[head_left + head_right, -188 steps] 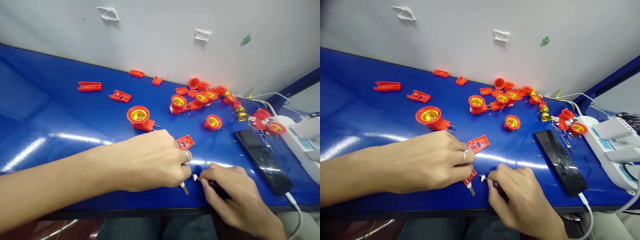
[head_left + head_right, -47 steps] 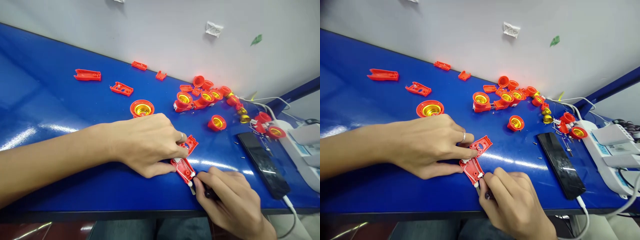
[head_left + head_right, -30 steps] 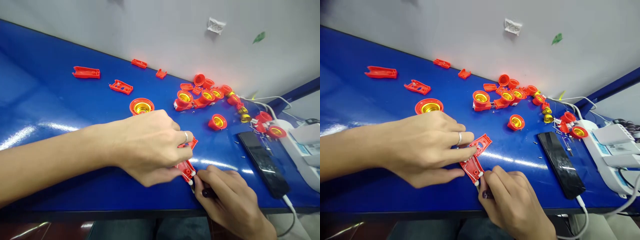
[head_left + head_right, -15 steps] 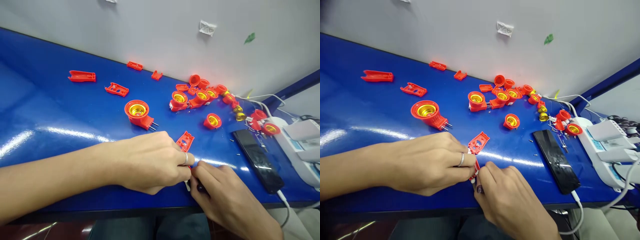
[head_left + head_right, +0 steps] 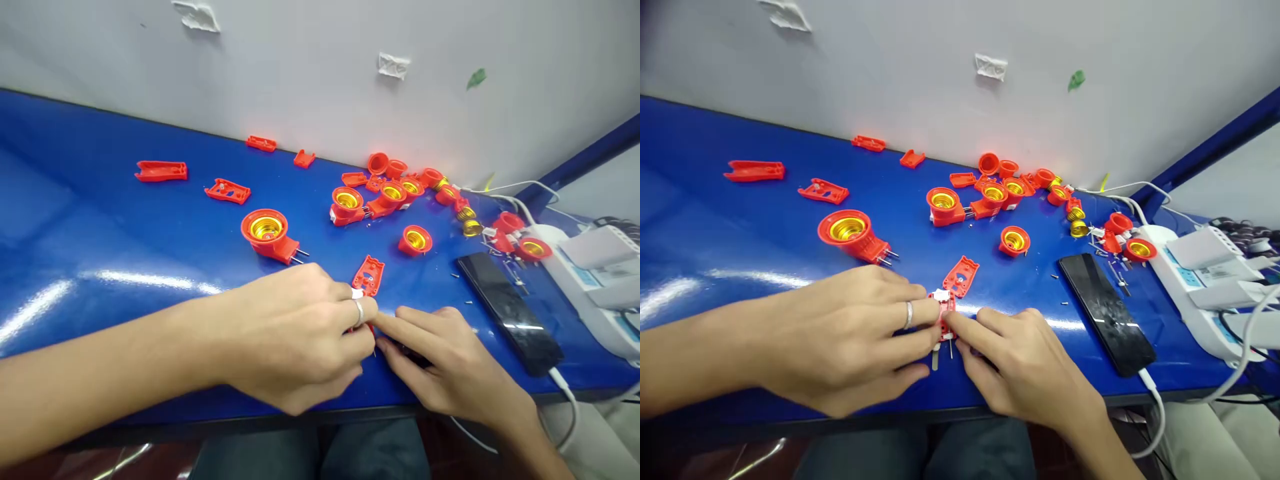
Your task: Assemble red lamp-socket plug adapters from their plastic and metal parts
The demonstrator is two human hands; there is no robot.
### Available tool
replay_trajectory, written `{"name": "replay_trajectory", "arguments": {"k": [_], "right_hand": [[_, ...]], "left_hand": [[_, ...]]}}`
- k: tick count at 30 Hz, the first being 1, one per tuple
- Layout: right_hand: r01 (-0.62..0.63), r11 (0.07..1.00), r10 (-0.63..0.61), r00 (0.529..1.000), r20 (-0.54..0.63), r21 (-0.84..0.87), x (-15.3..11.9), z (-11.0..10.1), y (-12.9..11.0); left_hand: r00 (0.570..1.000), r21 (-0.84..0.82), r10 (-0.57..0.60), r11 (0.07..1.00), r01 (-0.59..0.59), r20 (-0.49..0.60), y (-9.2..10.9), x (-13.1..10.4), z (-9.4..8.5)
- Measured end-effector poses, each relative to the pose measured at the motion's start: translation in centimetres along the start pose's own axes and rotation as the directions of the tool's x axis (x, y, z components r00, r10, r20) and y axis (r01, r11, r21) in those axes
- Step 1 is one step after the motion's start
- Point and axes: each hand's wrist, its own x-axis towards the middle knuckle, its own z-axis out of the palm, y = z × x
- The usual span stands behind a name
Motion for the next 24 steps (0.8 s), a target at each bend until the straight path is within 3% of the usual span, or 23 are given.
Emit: {"name": "replay_trajectory", "arguments": {"k": [4, 7, 10, 20, 24], "right_hand": [[-0.001, 1.0, 0.001, 1.0, 0.001, -0.016, -0.2, 0.7, 0.3], [0.009, 0.999, -0.008, 1.0, -0.017, 0.032, -0.5, 0.9, 0.4], [0.022, 0.996, -0.021, 1.0, -0.021, 0.092, -0.8, 1.0, 0.3], [0.034, 0.98, -0.023, 0.998, -0.055, 0.194, -0.8, 0.6, 0.1], [0.036, 0.983, -0.026, 0.998, -0.058, 0.182, -0.8, 0.5, 0.1]], "left_hand": [[0.986, 0.122, -0.166, 0.979, 0.161, 0.025, 2.8, 0.5, 0.2], [0.915, 0.192, -0.403, 0.897, 0.398, -0.015, 5.0, 0.6, 0.4], [0.859, 0.149, -0.51, 0.847, 0.51, -0.041, 6.7, 0.6, 1.0], [0.814, 0.144, -0.58, 0.808, 0.571, 0.026, 8.2, 0.3, 1.7], [0.725, -0.047, -0.687, 0.723, 0.689, 0.049, 8.2, 0.0, 1.4]]}}
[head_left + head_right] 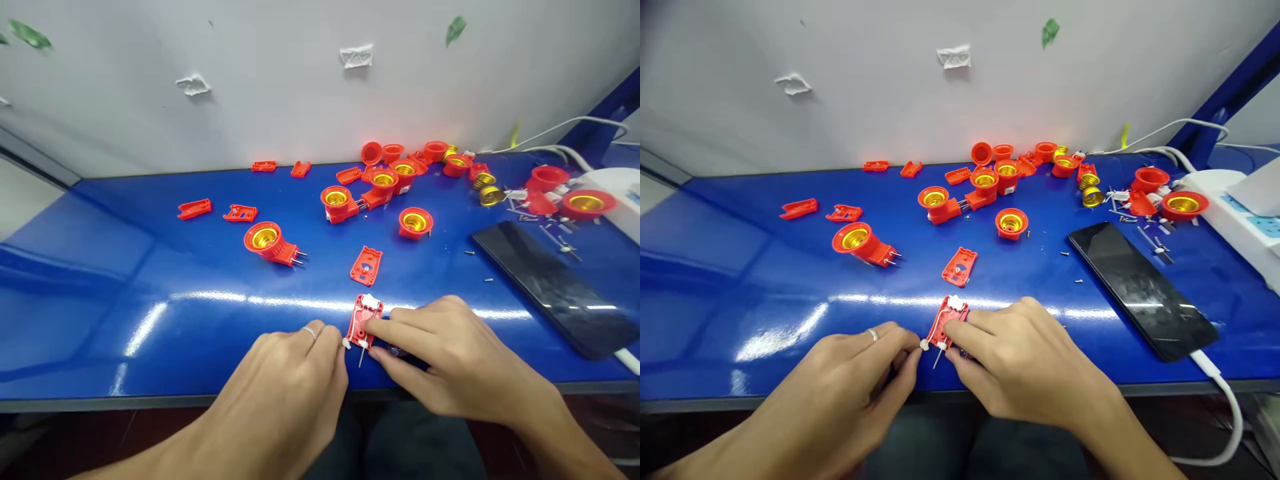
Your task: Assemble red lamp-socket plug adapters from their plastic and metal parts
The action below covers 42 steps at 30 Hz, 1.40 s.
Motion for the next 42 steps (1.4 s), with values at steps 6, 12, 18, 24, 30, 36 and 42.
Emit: {"name": "replay_trajectory", "arguments": {"k": [6, 12, 18, 24, 30, 36, 42], "right_hand": [[0.002, 1.0, -0.002, 1.0, 0.001, 0.007, -0.3, 0.2, 0.2], [0.006, 1.0, -0.006, 1.0, 0.004, 0.0, -0.3, 0.2, 0.3], [0.0, 1.0, 0.0, 1.0, 0.018, 0.005, -0.5, 0.2, 0.1], [0.023, 1.0, -0.023, 1.0, -0.008, 0.021, -0.5, 0.3, 0.3], [0.031, 0.999, -0.031, 1.0, -0.001, 0.009, -0.5, 0.4, 0.2], [0.028, 1.0, -0.028, 1.0, 0.005, 0.014, -0.6, 0.3, 0.2], [0.038, 0.999, -0.038, 0.999, -0.014, 0.018, -0.4, 0.4, 0.2]], "left_hand": [[0.989, -0.156, -0.146, 0.978, 0.14, -0.03, 0.3, 0.4, 0.0], [0.996, -0.083, -0.067, 0.995, 0.062, -0.058, 0.4, 0.7, 0.7], [0.997, -0.058, -0.057, 0.997, 0.054, -0.057, 0.4, 0.7, 1.0], [0.999, -0.038, -0.044, 0.998, 0.043, -0.024, 0.4, 0.9, 1.0], [0.997, -0.049, -0.059, 0.997, 0.062, 0.046, 0.6, 1.2, 0.5], [0.967, -0.078, -0.164, 0.98, 0.182, 0.196, 0.3, 1.8, -0.3], [0.964, -0.009, -0.068, 0.997, 0.072, 0.258, -0.4, 2.2, -1.0]]}}
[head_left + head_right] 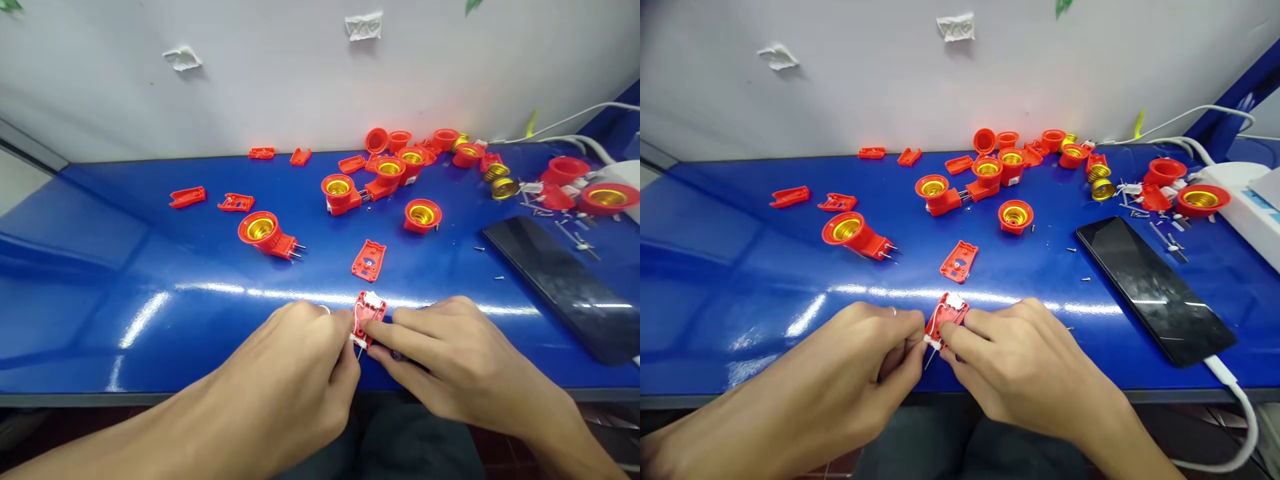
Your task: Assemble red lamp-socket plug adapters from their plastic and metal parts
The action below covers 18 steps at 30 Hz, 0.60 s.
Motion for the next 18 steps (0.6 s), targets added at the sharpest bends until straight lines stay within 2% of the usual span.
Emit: {"name": "replay_trajectory", "arguments": {"k": [11, 13, 18], "right_hand": [[-0.016, 1.0, 0.016, 1.0, 0.002, 0.0, -0.05, -0.04, 0.17], [-0.02, 1.0, 0.02, 1.0, 0.015, -0.003, -0.04, -0.02, 0.21], [-0.029, 0.999, 0.03, 0.999, 0.029, -0.023, -0.16, 0.06, 0.21]], "left_hand": [[0.999, 0.001, 0.044, 0.999, -0.044, -0.016, -0.26, 0.29, -0.23], [0.996, 0.013, 0.092, 0.996, -0.091, -0.019, -0.28, 0.13, -0.36], [0.959, 0.181, 0.273, 0.949, -0.257, -0.07, -0.49, -0.04, -1.01]]}}
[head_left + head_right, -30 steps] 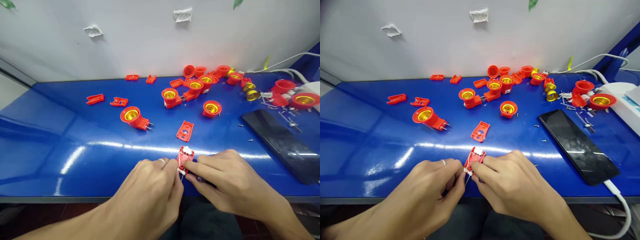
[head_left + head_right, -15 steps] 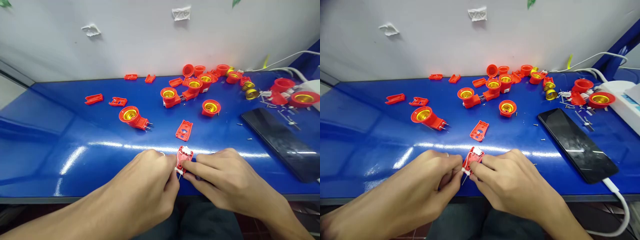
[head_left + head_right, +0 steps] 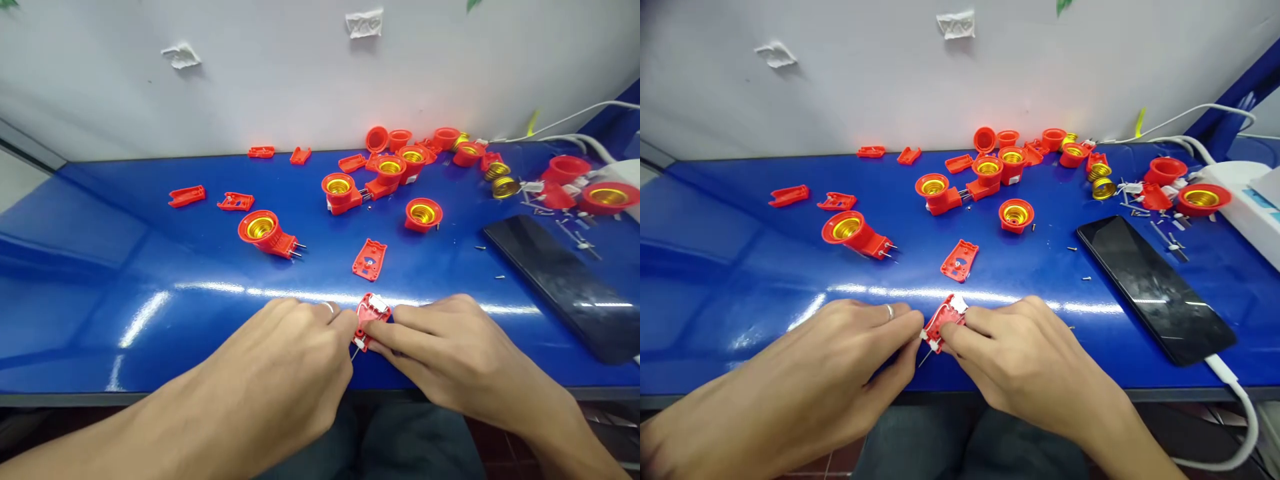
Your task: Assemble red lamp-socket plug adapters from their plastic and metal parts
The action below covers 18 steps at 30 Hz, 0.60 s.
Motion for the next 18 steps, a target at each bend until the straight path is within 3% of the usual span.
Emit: {"name": "replay_trajectory", "arguments": {"k": [11, 18], "right_hand": [[0.013, 1.0, -0.013, 1.0, -0.001, -0.029, 0.05, 0.02, 0.11], [0.019, 0.999, -0.019, 1.0, -0.007, -0.034, 0.26, -0.13, -0.12]], "left_hand": [[0.997, 0.126, 0.08, 0.989, -0.076, -0.024, 0.34, -0.22, 0.35], [0.994, 0.156, 0.095, 0.982, -0.104, 0.06, 0.26, 0.13, 0.17]]}}
